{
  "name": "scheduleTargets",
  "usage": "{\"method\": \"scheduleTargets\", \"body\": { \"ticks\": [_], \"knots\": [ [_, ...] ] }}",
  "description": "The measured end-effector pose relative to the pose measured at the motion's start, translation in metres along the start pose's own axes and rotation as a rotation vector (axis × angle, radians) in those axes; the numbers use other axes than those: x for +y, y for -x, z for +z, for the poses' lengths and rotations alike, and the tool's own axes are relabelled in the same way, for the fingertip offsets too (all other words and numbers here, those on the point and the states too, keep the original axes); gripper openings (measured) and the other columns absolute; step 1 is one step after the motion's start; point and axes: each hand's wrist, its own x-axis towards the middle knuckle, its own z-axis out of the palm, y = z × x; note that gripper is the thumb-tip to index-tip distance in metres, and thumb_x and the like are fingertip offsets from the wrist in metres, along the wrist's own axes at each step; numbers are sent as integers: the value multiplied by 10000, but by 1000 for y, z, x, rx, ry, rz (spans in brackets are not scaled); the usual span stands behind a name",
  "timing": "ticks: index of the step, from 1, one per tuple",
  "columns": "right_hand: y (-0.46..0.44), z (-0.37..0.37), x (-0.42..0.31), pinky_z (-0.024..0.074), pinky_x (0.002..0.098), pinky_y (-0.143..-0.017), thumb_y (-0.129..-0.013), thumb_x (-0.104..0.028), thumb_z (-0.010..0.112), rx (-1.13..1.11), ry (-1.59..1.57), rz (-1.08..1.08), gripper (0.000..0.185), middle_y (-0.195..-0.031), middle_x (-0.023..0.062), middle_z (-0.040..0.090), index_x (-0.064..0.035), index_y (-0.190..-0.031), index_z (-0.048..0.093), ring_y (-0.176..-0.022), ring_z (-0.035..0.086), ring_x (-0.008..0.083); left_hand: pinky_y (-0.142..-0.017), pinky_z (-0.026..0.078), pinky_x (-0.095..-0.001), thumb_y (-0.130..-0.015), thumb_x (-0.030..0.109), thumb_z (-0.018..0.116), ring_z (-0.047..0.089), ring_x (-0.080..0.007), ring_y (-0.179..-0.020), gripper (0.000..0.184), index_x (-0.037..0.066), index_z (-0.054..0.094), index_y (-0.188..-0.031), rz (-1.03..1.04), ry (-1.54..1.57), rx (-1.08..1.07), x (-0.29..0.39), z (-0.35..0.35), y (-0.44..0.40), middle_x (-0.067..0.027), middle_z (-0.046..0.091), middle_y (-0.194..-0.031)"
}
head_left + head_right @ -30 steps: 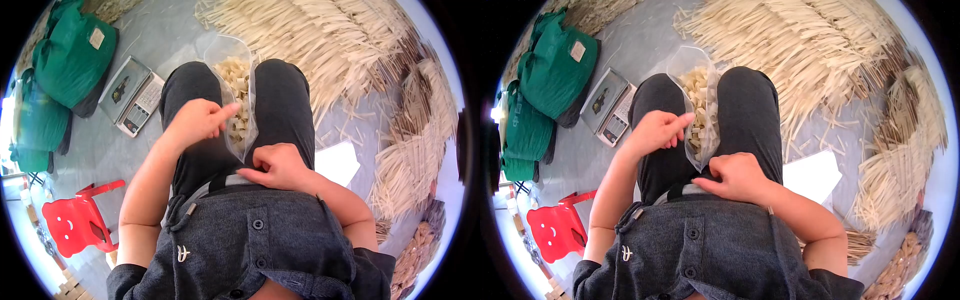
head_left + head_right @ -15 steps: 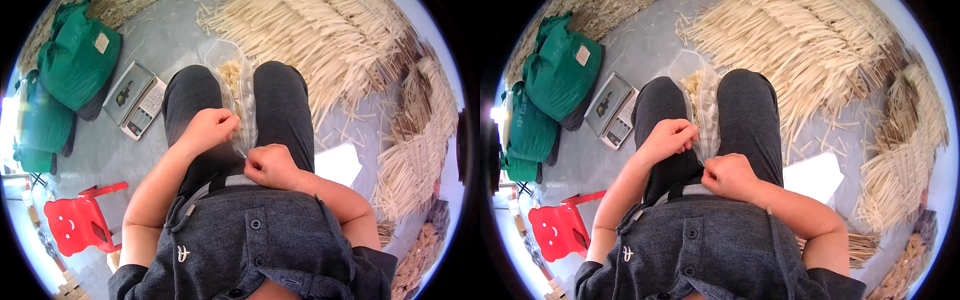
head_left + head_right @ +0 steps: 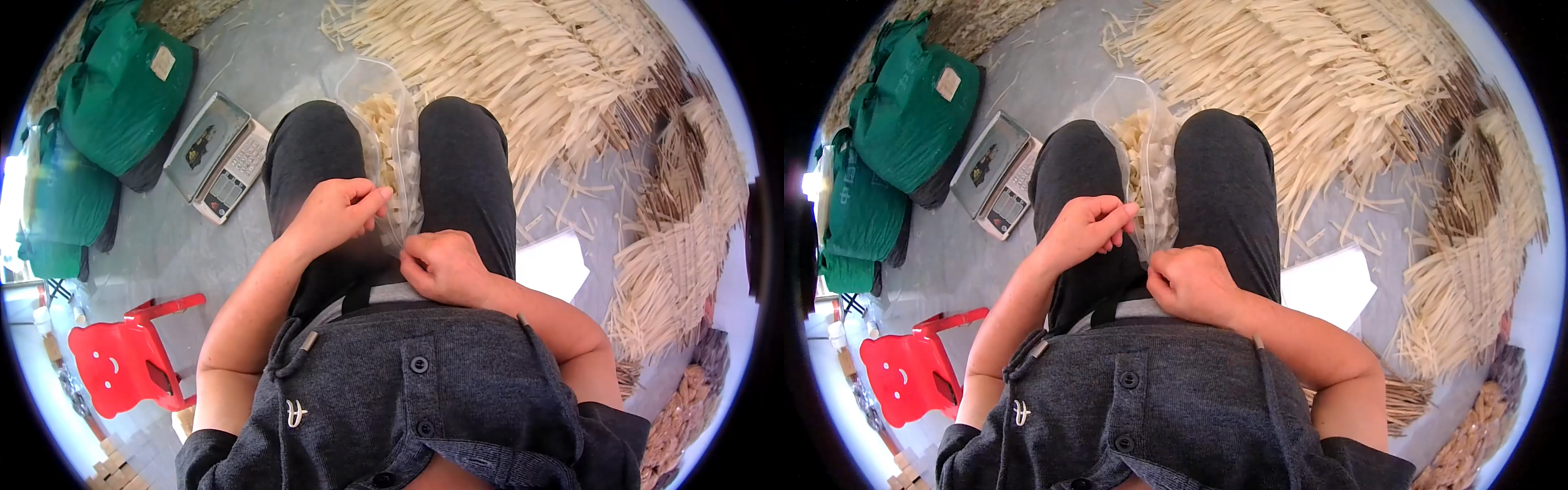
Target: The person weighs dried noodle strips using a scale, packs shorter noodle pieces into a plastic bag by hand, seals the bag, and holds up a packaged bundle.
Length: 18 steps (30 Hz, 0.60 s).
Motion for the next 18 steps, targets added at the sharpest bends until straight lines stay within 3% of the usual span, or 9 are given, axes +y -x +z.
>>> {"method": "scheduleTargets", "body": {
  "ticks": [2, 4, 8, 10, 14, 18],
  "knots": [
    [-3, -8, -8, 496, 430, -572, -782, -185, 607, -10, 9, 7, 213, -629, 150, 614, -20, -648, 584, -592, 619, 340, -508, 432, -202, -949, 364, 578, 513, -45, -546, 377, 45, 650, -763, -6, 21, 1, -2, -2, 0, 23, 559, -604],
    [-6, -18, -17, 461, 426, -542, -784, -173, 635, -111, 53, 160, 219, -595, 127, 582, -36, -632, 558, -565, 586, 335, -508, 429, -200, -950, 363, 579, 511, -42, -547, 375, 46, 647, -762, -10, 43, 1, -3, -3, 1, 25, 558, -605],
    [-13, -4, -6, 492, 419, -575, -795, -199, 611, -72, 62, 107, 237, -632, 145, 610, -21, -645, 571, -611, 620, 332, -500, 421, -199, -949, 354, 582, 502, -38, -541, 366, 49, 647, -758, -6, 50, -1, -6, -3, 2, 27, 553, -597],
    [-12, 8, 2, 462, 406, -535, -803, -237, 669, 81, 24, -21, 292, -600, 118, 595, -49, -615, 548, -563, 596, 319, -498, 417, -199, -949, 351, 583, 499, -37, -538, 362, 50, 647, -757, 5, 45, 6, -7, -2, 3, 28, 551, -594],
    [-10, 3, 0, 464, 407, -531, -797, -224, 669, 71, 10, -30, 276, -603, 119, 592, -47, -626, 545, -561, 598, 315, -494, 408, -197, -950, 341, 584, 492, -34, -533, 356, 52, 645, -751, 16, 58, 24, -6, -3, 10, 30, 547, -590],
    [-14, -14, -15, 476, 411, -553, -777, -168, 622, -51, 51, 116, 189, -629, 133, 601, -31, -662, 560, -583, 601, 332, -487, 393, -197, -951, 329, 584, 485, -33, -530, 352, 50, 643, -746, -11, 63, 39, -7, -3, 18, 29, 543, -587]
  ]
}}
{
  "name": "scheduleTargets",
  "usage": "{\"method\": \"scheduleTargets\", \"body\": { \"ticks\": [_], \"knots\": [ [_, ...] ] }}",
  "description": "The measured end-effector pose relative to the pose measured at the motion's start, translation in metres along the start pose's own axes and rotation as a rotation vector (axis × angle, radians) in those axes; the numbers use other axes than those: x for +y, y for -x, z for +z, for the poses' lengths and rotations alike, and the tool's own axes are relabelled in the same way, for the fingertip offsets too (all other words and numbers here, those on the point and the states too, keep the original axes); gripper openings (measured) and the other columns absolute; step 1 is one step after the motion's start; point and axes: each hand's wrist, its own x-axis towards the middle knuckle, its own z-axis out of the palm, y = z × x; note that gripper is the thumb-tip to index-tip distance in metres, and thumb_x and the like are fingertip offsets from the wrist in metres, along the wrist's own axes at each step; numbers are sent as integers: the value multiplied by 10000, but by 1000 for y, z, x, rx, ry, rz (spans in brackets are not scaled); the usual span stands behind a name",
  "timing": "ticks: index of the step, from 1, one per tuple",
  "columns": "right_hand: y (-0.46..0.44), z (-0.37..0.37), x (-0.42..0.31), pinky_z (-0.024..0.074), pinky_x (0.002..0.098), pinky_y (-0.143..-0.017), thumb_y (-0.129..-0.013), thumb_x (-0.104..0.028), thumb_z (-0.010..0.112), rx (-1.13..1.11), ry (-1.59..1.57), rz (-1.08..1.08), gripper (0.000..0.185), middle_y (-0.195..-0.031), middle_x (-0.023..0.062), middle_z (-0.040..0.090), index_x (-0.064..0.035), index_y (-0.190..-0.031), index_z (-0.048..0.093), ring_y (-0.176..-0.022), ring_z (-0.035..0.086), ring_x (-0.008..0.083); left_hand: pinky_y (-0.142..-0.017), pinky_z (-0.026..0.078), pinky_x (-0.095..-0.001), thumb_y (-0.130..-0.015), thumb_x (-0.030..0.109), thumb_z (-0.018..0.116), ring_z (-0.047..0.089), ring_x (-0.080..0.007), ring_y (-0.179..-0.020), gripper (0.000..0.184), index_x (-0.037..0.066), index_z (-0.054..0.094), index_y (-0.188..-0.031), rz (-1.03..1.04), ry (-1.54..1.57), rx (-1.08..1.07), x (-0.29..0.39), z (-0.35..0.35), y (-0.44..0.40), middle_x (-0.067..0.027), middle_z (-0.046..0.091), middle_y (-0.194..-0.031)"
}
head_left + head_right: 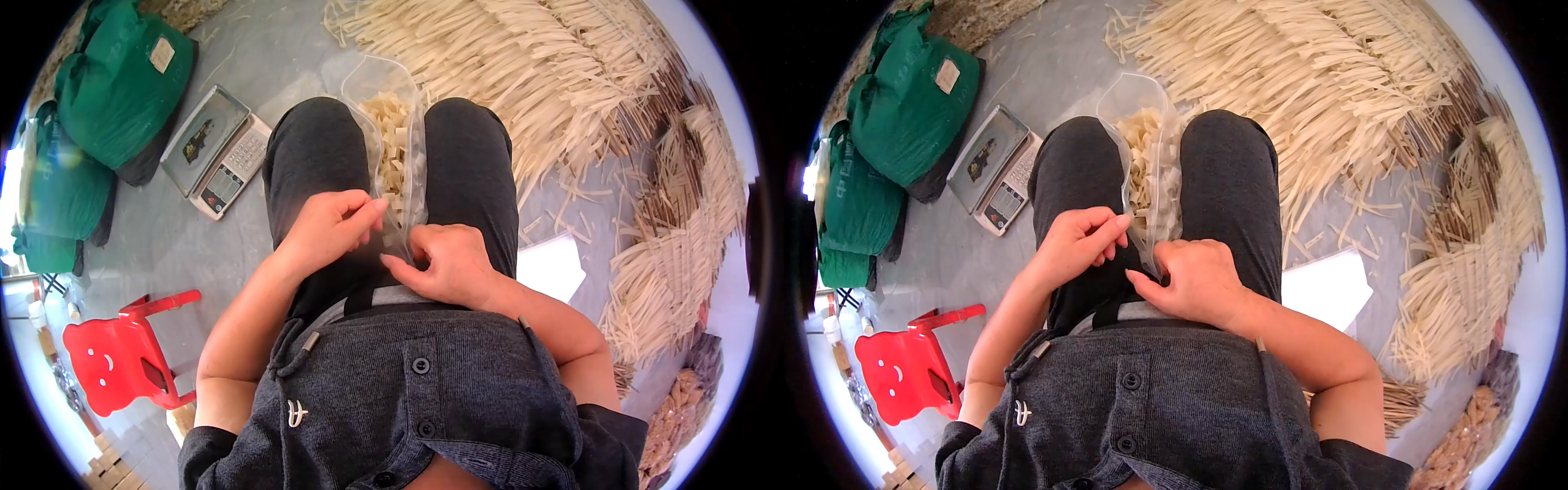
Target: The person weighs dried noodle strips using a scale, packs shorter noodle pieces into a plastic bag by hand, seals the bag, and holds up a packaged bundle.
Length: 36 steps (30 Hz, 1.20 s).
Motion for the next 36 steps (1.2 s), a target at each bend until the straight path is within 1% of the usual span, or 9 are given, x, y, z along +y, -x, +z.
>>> {"method": "scheduleTargets", "body": {
  "ticks": [8, 14, 16, 20, 25, 27, 29, 31, 36],
  "knots": [
    [-8, 15, 12, 490, 415, -563, -789, -202, 606, 61, -30, -77, 204, -633, 145, 615, -35, -675, 583, -601, 617, 340, -527, 421, -246, -947, 324, 577, 525, -73, -556, 354, 25, 644, -768, 3, -26, -9, -2, -4, 18, -13, 576, -588],
    [-15, -1, 0, 484, 420, -557, -784, -163, 601, -54, -3, 106, 182, -643, 152, 607, -20, -676, 564, -610, 619, 337, -521, 418, -233, -945, 297, 587, 521, -60, -557, 337, 23, 648, -759, -1, -1, -59, -4, -1, 24, 1, 573, -597],
    [-18, 13, 10, 480, 412, -542, -778, -185, 619, 116, 6, -38, 200, -615, 142, 600, -29, -665, 568, -596, 613, 335, -512, 417, -233, -945, 266, 587, 526, -56, -555, 321, 17, 653, -753, 52, -5, -132, -6, 5, 26, 8, 586, -616],
    [-17, 17, 15, 477, 404, -533, -778, -202, 630, 127, -62, -34, 214, -619, 142, 605, -33, -660, 573, -589, 609, 336, -520, 426, -246, -939, 248, 586, 539, -66, -557, 309, 10, 655, -755, 33, -84, -195, -7, 10, 29, -8, 602, -621],
    [-22, -5, -2, 469, 421, -539, -776, -209, 622, -63, -20, 186, 215, -637, 149, 610, -25, -673, 580, -589, 607, 342, -520, 430, -276, -909, 276, 621, 540, -81, -532, 302, 18, 670, -759, 112, -234, -222, -11, 12, 29, -46, 587, -575],
    [-27, 5, 5, 466, 423, -539, -777, -222, 626, 8, -23, 147, 229, -627, 147, 605, -24, -670, 581, -585, 605, 340, -519, 429, -285, -898, 289, 636, 539, -86, -526, 311, 17, 673, -750, 134, -267, -219, -8, 14, 26, -57, 582, -565],
    [-28, 14, 14, 462, 425, -539, -778, -235, 629, 77, -28, 100, 243, -617, 144, 601, -23, -667, 581, -582, 602, 338, -523, 431, -314, -867, 358, 660, 555, -139, -509, 376, 16, 673, -711, 88, -316, -209, -1, 19, 24, -88, 588, -565],
    [-29, 17, 21, 420, 359, -490, -809, -236, 656, 63, -128, 104, 302, -580, 110, 583, -1, -654, 546, -501, 555, 261, -530, 438, -327, -850, 400, 665, 565, -178, -509, 409, 20, 678, -702, 74, -366, -207, 2, 23, 22, -102, 594, -571],
    [-35, 4, 11, 431, 376, -514, -809, -267, 664, -51, -175, 221, 323, -586, 119, 587, -4, -655, 556, -515, 556, 278, -600, 494, -367, -809, 507, 658, 637, -285, -597, 468, 52, 706, -713, 91, -507, -194, 7, 38, 19, -133, 643, -643]
  ]
}}
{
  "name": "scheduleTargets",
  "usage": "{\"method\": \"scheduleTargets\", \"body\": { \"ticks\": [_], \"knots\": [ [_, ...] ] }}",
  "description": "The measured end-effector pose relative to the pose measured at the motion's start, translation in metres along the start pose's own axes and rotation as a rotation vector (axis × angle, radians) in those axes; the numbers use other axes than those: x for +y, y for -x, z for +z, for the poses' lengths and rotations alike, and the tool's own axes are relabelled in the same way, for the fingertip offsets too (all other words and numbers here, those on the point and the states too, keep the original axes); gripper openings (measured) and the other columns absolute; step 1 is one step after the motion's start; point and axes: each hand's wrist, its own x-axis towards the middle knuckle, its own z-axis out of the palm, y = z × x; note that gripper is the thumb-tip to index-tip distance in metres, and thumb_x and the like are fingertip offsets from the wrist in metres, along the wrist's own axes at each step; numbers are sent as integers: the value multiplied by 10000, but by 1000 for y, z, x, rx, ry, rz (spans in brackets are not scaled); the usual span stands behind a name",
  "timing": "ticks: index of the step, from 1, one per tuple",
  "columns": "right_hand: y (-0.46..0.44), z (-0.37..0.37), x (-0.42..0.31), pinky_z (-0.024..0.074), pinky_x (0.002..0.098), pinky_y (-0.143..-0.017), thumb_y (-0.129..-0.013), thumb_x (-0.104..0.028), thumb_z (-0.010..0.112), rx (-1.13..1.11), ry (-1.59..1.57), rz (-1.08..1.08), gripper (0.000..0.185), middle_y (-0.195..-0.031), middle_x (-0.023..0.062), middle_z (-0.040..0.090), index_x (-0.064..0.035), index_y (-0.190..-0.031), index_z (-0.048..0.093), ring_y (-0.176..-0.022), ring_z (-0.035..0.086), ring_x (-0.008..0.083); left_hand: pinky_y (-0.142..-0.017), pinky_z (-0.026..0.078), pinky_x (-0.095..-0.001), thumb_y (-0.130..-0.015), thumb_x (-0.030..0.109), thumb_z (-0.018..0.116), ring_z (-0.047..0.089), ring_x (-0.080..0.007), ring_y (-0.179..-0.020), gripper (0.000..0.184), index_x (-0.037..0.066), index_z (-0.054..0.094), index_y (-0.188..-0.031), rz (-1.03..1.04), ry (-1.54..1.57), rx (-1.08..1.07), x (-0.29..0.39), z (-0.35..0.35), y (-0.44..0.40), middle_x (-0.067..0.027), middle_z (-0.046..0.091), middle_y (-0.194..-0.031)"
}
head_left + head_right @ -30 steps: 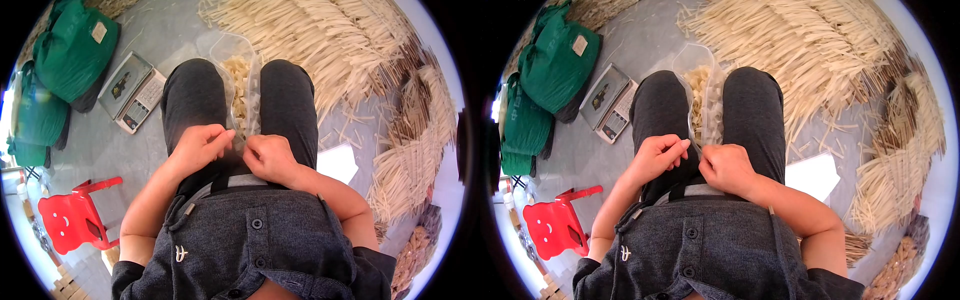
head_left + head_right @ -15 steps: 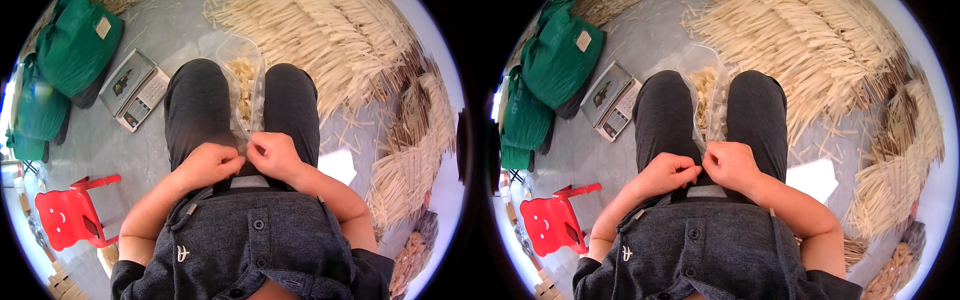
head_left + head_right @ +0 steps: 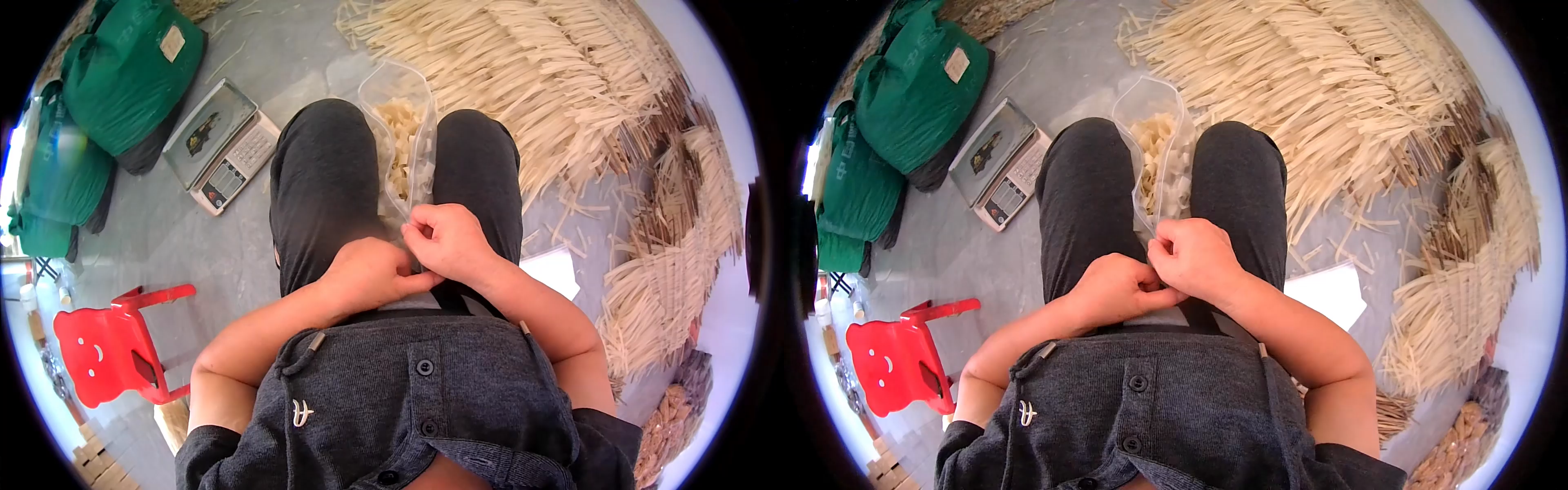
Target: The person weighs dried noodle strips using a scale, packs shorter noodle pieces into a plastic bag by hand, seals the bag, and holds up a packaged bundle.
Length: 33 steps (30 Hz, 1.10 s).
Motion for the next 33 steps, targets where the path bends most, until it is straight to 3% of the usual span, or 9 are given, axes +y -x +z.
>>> {"method": "scheduleTargets", "body": {
  "ticks": [4, 10, 13, 15, 28, 33],
  "knots": [
    [-3, -2, -7, 435, 385, -518, -819, -265, 646, 67, 214, -34, 312, -599, 128, 593, -8, -664, 562, -538, 576, 299, -643, 519, -382, -795, 488, 651, 662, -298, -661, 427, 70, 715, -735, 54, -78, 129, 2, 9, -6, -137, 663, -682],
    [1, 4, -1, 435, 388, -521, -823, -229, 618, 106, 73, -126, 245, -617, 135, 586, -27, -693, 567, -558, 585, 312, -661, 533, -392, -769, 427, 656, 668, -310, -695, 349, 84, 719, -757, 27, -96, 98, -1, 9, -3, -128, 680, -725],
    [7, 3, -4, 479, 443, -588, -810, -224, 592, 82, 85, -110, 221, -666, 164, 615, -25, -715, 601, -656, 621, 354, -651, 534, -394, -790, 372, 642, 667, -314, -697, 309, 70, 707, -774, 94, -126, 156, 2, 9, 3, -129, 679, -739],
    [10, 2, -4, 480, 443, -588, -808, -219, 593, 72, 84, -71, 215, -664, 160, 617, -26, -714, 598, -654, 622, 352, -613, 519, -450, -815, 289, 561, 650, -334, -659, 287, 47, 665, -702, 239, -107, 282, -5, 19, 0, -145, 654, -681],
    [10, 15, -1, 476, 436, -573, -771, -152, 604, 210, 62, -58, 168, -673, 163, 602, -4, -703, 563, -622, 601, 350, -559, 507, -439, -820, 243, 582, 619, -351, -596, 258, 19, 619, -699, 417, -198, 185, -24, 22, -8, -157, 615, -644],
    [2, 18, 6, 462, 440, -556, -767, -139, 598, 255, -6, -72, 165, -660, 174, 588, 2, -693, 552, -602, 588, 358, -491, 489, -421, -765, 196, 585, 601, -302, -536, 172, 50, 593, -675, 538, -322, 160, -21, 18, -10, -124, 579, -596]
  ]
}}
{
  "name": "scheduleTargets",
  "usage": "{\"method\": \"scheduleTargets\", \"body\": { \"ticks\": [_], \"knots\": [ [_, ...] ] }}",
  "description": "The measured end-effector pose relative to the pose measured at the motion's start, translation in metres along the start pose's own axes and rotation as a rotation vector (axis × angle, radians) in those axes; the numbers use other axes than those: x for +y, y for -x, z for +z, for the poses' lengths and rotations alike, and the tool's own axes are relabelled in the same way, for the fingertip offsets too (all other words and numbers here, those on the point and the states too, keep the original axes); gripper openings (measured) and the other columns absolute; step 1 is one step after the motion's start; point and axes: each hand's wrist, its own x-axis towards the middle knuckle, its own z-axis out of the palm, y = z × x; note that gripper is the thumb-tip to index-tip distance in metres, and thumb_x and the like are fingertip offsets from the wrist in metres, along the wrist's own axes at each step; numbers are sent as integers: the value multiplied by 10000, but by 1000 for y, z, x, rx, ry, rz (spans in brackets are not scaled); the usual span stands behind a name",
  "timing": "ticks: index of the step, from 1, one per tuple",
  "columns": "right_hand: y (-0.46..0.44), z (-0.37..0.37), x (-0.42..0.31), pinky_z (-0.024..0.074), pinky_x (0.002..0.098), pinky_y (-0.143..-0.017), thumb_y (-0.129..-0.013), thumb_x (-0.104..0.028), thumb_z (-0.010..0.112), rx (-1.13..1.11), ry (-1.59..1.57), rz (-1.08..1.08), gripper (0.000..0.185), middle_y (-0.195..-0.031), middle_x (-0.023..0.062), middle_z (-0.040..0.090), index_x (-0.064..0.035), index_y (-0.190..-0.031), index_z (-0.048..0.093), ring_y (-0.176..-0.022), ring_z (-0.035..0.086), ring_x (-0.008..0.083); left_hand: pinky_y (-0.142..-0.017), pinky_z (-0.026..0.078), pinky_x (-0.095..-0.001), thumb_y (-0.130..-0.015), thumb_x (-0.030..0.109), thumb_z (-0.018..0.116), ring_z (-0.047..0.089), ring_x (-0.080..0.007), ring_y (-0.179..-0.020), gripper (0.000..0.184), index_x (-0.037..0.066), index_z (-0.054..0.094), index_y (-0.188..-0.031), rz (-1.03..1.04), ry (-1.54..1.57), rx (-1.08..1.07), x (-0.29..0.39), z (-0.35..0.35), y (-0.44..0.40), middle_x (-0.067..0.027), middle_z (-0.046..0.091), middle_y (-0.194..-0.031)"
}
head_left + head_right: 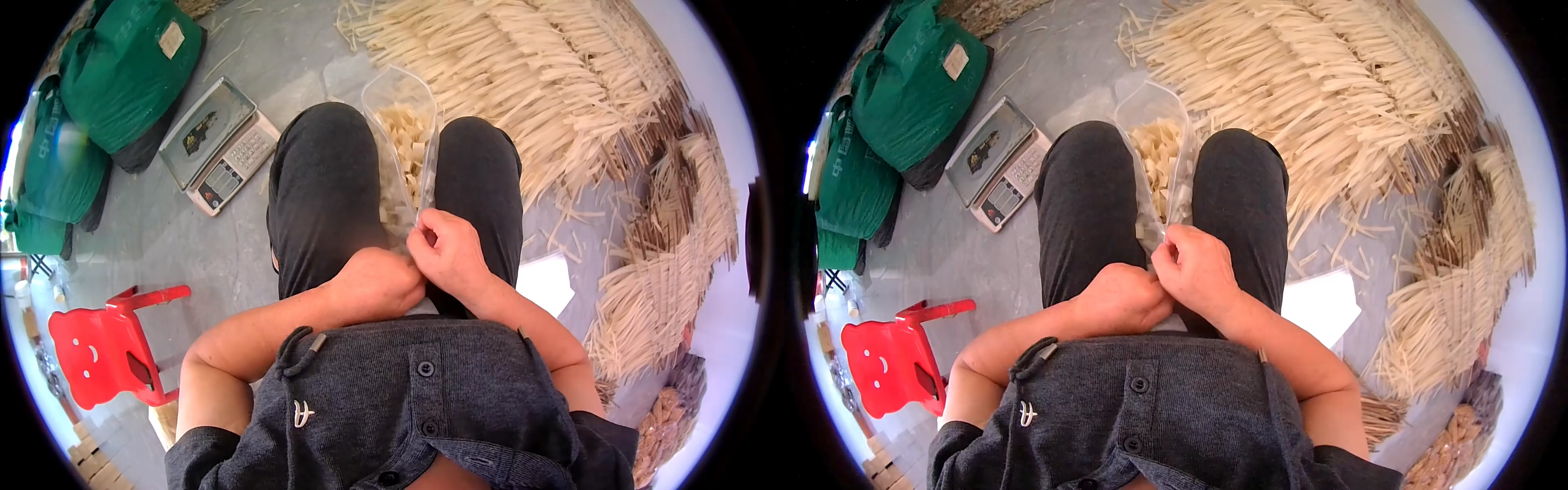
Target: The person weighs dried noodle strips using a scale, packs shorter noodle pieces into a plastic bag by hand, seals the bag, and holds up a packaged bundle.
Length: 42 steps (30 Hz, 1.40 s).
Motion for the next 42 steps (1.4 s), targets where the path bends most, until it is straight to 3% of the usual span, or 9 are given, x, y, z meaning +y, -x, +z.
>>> {"method": "scheduleTargets", "body": {
  "ticks": [23, 26, 29, 30, 32, 34, 38, 40, 42],
  "knots": [
    [-52, 5, 12, 483, 427, -582, -741, -153, 615, 12, 71, 25, 175, -665, 197, 607, 12, -691, 587, -624, 613, 361, -504, 493, -417, -795, 193, 578, 607, -302, -568, 206, 65, 555, -635, 37, -1, 65, -3, 4, -1, -110, 545, -583],
    [-66, -1, 18, 480, 418, -576, -763, -222, 654, 76, 35, -2, 259, -650, 191, 602, 17, -691, 586, -613, 614, 351, -539, 501, -423, -826, 212, 576, 613, -315, -594, 233, 58, 561, -652, -10, 60, 97, 1, 6, -1, -120, 558, -603],
    [-69, -28, -1, 483, 402, -584, -786, -439, 692, -3, 41, 90, 460, -650, 179, 621, 8, -709, 621, -619, 619, 343, -583, 508, -433, -857, 235, 573, 620, -329, -629, 242, 50, 588, -702, -102, 133, 99, 5, 3, 1, -128, 592, -651],
    [-60, -35, -10, 483, 402, -584, -786, -439, 692, -2, 41, 92, 460, -650, 179, 621, 8, -709, 621, -619, 619, 343, -606, 510, -438, -870, 246, 571, 625, -334, -649, 240, 49, 609, -737, -153, 154, 85, 6, 2, 2, -131, 613, -682],
    [-37, -42, -22, 488, 405, -597, -806, -440, 658, -438, 208, 200, 450, -670, 172, 638, 2, -720, 644, -626, 624, 344, -616, 509, -436, -867, 260, 584, 629, -334, -664, 235, 57, 626, -756, -172, 185, 92, 5, 1, 3, -133, 627, -707],
    [-12, -36, -15, 491, 414, -608, -824, -446, 629, -511, 133, 166, 453, -674, 174, 641, -6, -722, 656, -636, 628, 344, -626, 509, -433, -864, 275, 596, 633, -334, -680, 232, 66, 643, -775, -197, 217, 97, 6, -4, 5, -135, 640, -732],
    [6, -34, -9, 496, 425, -630, -798, -310, 630, -445, 87, 159, 289, -693, 169, 638, -27, -739, 636, -676, 636, 352, -637, 504, -408, -831, 355, 649, 644, -316, -714, 288, 73, 656, -771, -279, 296, -153, 1, -39, 8, -120, 650, -752],
    [13, -30, -10, 498, 431, -639, -792, -275, 622, -407, 106, 111, 253, -703, 168, 638, -26, -745, 627, -687, 636, 356, -643, 508, -385, -821, 228, 673, 646, -296, -725, 131, 111, 691, -877, -202, 229, 51, -15, -48, 10, -88, 657, -784],
    [16, -30, -12, 500, 438, -648, -787, -240, 613, -378, 129, 56, 218, -713, 167, 637, -26, -750, 617, -699, 636, 361, -648, 515, -367, -791, 139, 682, 645, -272, -769, 187, 142, 682, -978, -76, 94, 199, -25, -66, -1, -59, 661, -910]
  ]
}}
